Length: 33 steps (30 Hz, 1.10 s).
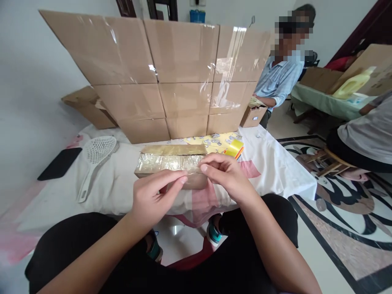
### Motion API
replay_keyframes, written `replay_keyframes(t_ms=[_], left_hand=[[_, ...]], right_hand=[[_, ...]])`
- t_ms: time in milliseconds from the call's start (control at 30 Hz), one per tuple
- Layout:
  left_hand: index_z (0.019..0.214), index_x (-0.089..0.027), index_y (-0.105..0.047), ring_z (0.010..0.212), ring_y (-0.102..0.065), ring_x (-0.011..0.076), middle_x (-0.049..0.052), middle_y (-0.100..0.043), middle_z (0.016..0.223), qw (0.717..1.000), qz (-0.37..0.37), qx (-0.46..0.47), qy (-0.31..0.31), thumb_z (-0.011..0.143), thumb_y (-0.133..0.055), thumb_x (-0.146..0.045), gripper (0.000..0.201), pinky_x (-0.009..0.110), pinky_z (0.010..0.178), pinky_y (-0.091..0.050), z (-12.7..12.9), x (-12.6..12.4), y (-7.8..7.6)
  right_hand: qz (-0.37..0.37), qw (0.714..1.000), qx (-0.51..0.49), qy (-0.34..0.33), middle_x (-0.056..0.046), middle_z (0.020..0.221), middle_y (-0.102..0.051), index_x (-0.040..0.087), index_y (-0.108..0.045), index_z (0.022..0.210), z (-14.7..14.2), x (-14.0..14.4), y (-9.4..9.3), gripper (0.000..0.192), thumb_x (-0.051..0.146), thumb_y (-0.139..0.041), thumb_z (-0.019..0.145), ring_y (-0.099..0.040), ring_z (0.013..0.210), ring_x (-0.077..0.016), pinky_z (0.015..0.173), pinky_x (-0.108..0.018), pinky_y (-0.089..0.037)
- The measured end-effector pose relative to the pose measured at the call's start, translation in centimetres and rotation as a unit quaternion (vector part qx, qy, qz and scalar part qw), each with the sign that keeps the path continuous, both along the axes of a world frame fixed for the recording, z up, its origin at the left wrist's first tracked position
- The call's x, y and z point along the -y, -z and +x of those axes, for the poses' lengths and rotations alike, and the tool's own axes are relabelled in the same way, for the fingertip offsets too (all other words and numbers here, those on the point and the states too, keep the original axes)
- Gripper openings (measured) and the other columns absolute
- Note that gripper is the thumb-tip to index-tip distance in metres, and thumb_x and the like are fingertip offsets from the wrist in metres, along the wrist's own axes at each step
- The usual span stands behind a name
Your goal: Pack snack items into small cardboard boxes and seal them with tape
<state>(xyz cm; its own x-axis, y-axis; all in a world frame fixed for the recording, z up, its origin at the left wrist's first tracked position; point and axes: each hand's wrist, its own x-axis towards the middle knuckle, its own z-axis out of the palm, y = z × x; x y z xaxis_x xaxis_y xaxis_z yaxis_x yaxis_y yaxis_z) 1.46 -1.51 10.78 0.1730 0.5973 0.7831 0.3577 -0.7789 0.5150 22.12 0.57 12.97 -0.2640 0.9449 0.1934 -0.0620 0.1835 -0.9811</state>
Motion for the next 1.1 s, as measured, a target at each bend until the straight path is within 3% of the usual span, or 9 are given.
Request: replay_keyframes(t_ms=[100, 200, 500, 567, 633, 767, 933, 1033, 1100], left_hand=[[0.093, -0.020, -0.073, 0.066, -0.067, 0.0084, -0.002, -0.077, 0.082, 0.999, -0.033, 0.028, -0.017, 0.090, -0.068, -0.011, 0.011, 0.020, 0.062, -0.052, -0.1, -0.2, -0.3], [0.091, -0.020, -0.074, 0.064, -0.066, 0.0090, -0.002, -0.077, 0.082, 0.997, -0.058, 0.040, -0.023, 0.090, -0.067, -0.014, 0.010, 0.021, 0.062, -0.051, -0.3, -0.4, -0.4], [0.086, -0.023, -0.077, 0.045, -0.048, 0.0079, -0.005, -0.073, 0.069, 0.972, -0.217, 0.079, -0.033, 0.091, -0.065, -0.026, 0.014, 0.024, 0.048, -0.038, -1.9, -0.7, -1.7], [0.088, -0.024, -0.078, 0.051, -0.056, 0.0102, -0.003, -0.075, 0.073, 0.967, -0.238, 0.082, -0.028, 0.092, -0.064, -0.029, 0.015, 0.024, 0.051, -0.042, -2.4, -1.1, -1.7], [0.105, -0.026, -0.076, 0.063, -0.066, 0.0141, -0.001, -0.077, 0.080, 0.963, -0.261, 0.070, -0.017, 0.090, -0.066, -0.030, 0.019, 0.025, 0.058, -0.049, -3.0, -1.6, -1.7], [0.141, -0.028, -0.056, 0.070, -0.072, 0.0174, 0.000, -0.079, 0.085, 0.952, -0.302, 0.047, -0.009, 0.086, -0.070, -0.030, 0.057, 0.028, 0.064, -0.054, -4.1, -2.3, -2.2], [0.137, -0.028, -0.056, 0.097, -0.074, 0.0229, 0.004, -0.079, 0.101, 0.949, -0.313, 0.043, -0.017, 0.085, -0.072, -0.036, 0.055, 0.030, 0.073, -0.058, -5.0, -2.6, -2.7], [0.130, -0.026, -0.061, 0.112, -0.070, 0.0287, 0.009, -0.076, 0.115, 0.950, -0.298, -0.017, -0.093, 0.084, -0.074, -0.034, 0.049, 0.038, 0.084, -0.058, -5.8, -3.4, -2.4], [0.118, -0.023, -0.067, 0.112, -0.070, 0.0301, 0.010, -0.076, 0.116, 0.948, -0.283, -0.047, -0.137, 0.086, -0.072, -0.032, 0.034, 0.043, 0.091, -0.056, -6.4, -4.0, -2.2]], right_hand=[[0.057, 0.996, 0.001, 0.067, 0.005, 0.058, -0.052, 0.023, -0.074, 0.081, -0.1, -0.2, -0.6, 0.012, 0.032, -0.080, 0.083, -0.040, 0.050, -0.0073, 0.048, -0.024, -0.029], [0.101, 0.990, 0.040, 0.091, 0.004, 0.057, -0.053, 0.023, -0.075, 0.080, -0.5, -0.1, -1.2, 0.009, 0.030, -0.080, 0.083, -0.047, 0.051, -0.0093, 0.050, -0.025, -0.034], [0.162, 0.968, 0.105, 0.157, 0.003, 0.058, -0.052, 0.022, -0.070, 0.079, -2.8, 0.7, -2.1, 0.017, 0.037, -0.075, 0.086, -0.050, 0.053, -0.0126, 0.050, -0.028, -0.039], [0.165, 0.963, 0.129, 0.172, 0.003, 0.058, -0.050, 0.021, -0.067, 0.078, -3.4, 0.8, -2.1, 0.022, 0.040, -0.073, 0.087, -0.047, 0.052, -0.0127, 0.049, -0.028, -0.037], [0.174, 0.956, 0.158, 0.178, 0.004, 0.057, -0.045, 0.021, -0.066, 0.077, -4.1, 1.1, -2.1, 0.025, 0.042, -0.070, 0.089, -0.041, 0.051, -0.0117, 0.048, -0.027, -0.033], [0.192, 0.949, 0.201, 0.151, 0.006, 0.055, -0.034, 0.020, -0.064, 0.076, -5.5, 1.9, -1.3, 0.027, 0.041, -0.065, 0.092, -0.030, 0.049, -0.0096, 0.048, -0.026, -0.025], [0.209, 0.947, 0.167, 0.180, 0.005, 0.057, -0.037, 0.021, -0.064, 0.078, -5.8, 2.8, -0.6, 0.020, 0.036, -0.066, 0.092, -0.030, 0.050, -0.0095, 0.048, -0.026, -0.025], [0.190, 0.959, 0.093, 0.187, 0.002, 0.065, -0.049, 0.023, -0.064, 0.081, -4.6, 2.8, -1.2, 0.018, 0.037, -0.068, 0.091, -0.040, 0.057, -0.0118, 0.053, -0.026, -0.031], [0.173, 0.971, 0.074, 0.151, 0.001, 0.070, -0.053, 0.024, -0.064, 0.082, -3.6, 2.4, -2.1, 0.016, 0.036, -0.069, 0.091, -0.044, 0.062, -0.0134, 0.058, -0.028, -0.036]])
